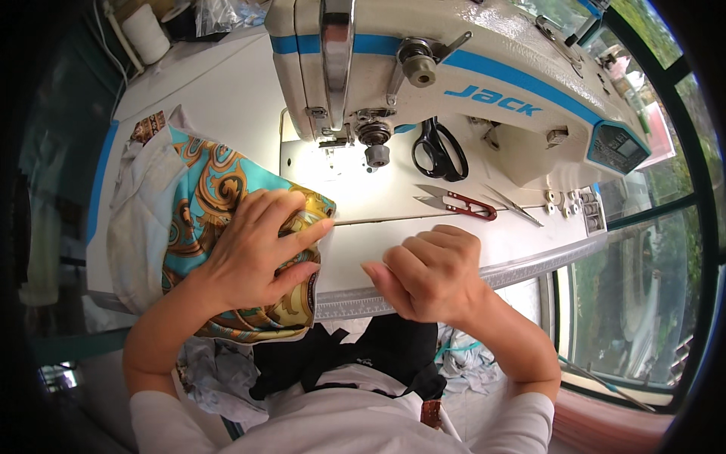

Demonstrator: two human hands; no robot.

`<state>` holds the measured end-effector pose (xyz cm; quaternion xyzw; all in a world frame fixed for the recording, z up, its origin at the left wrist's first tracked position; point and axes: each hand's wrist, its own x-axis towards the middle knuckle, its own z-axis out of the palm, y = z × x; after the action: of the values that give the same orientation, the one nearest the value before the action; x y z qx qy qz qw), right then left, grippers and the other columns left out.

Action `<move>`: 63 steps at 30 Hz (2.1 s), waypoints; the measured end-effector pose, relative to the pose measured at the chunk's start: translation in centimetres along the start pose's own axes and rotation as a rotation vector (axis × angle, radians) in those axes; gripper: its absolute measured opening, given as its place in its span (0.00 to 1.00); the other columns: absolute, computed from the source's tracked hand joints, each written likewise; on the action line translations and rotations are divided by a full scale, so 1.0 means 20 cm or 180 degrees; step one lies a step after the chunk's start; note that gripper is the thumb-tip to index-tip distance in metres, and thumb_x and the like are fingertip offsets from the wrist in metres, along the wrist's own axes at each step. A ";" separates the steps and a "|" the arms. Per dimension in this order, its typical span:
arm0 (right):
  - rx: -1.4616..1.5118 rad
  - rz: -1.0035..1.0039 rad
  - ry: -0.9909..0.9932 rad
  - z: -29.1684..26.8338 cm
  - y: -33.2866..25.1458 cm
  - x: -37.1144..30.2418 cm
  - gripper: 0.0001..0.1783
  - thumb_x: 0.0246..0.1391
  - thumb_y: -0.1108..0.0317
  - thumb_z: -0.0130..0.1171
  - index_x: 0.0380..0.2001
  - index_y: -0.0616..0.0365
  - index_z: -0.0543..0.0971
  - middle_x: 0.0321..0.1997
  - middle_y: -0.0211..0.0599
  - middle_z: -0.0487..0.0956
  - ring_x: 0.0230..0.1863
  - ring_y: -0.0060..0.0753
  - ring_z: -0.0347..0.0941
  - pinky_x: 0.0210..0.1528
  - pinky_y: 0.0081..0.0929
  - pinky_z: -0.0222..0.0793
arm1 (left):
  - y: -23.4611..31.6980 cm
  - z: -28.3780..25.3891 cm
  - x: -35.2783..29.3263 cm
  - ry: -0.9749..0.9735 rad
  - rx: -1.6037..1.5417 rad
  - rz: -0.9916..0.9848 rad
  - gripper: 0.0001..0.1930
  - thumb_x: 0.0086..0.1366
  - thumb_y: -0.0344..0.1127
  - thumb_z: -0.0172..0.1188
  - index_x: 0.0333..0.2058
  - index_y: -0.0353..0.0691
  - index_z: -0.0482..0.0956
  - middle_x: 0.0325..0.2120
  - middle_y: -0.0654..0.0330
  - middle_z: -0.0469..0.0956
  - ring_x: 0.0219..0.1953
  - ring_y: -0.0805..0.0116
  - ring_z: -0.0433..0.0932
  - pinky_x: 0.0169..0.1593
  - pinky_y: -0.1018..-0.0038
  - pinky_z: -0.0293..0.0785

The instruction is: The person prepares a patterned fabric mask by aligning a green elastic strap along the edge. They then use a sewing machine to stitch the strap onto the mask, guiding the fabric with both hands to ensure a straight seam. The person trims excess thread and adjusts the mask position during the process.

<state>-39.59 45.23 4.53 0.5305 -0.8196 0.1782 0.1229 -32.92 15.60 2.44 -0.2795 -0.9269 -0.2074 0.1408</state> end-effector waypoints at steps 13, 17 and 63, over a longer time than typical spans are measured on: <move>-0.0086 -0.0203 -0.0056 0.24 0.06 0.43 0.28 0.63 0.62 0.61 0.60 0.69 0.76 0.43 0.39 0.83 0.35 0.38 0.80 0.33 0.35 0.77 | -0.03 0.01 0.02 -0.0174 0.0293 -0.0002 0.28 0.60 0.46 0.70 0.57 0.39 0.83 0.59 0.51 0.75 0.64 0.50 0.70 0.66 0.49 0.61; -0.0433 -0.0020 -0.0023 0.20 0.10 0.34 0.19 0.65 0.58 0.62 0.49 0.63 0.80 0.33 0.40 0.81 0.31 0.40 0.77 0.30 0.38 0.72 | -0.01 -0.01 0.04 -0.0110 0.0229 -0.0160 0.29 0.62 0.46 0.69 0.60 0.40 0.81 0.58 0.51 0.74 0.63 0.50 0.70 0.65 0.50 0.62; 0.4966 0.2656 0.0486 0.68 -0.73 -0.33 0.13 0.72 0.64 0.65 0.41 0.65 0.86 0.33 0.23 0.79 0.34 0.14 0.68 0.35 0.19 0.67 | 0.04 -0.24 -0.34 0.0233 0.0272 -0.1155 0.20 0.65 0.32 0.72 0.53 0.30 0.84 0.58 0.49 0.80 0.65 0.46 0.75 0.68 0.55 0.70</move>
<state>-23.73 39.54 -7.97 0.1079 -0.5810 0.7511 -0.2944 -26.28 10.89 4.34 -0.0938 -0.9643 -0.1998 0.1465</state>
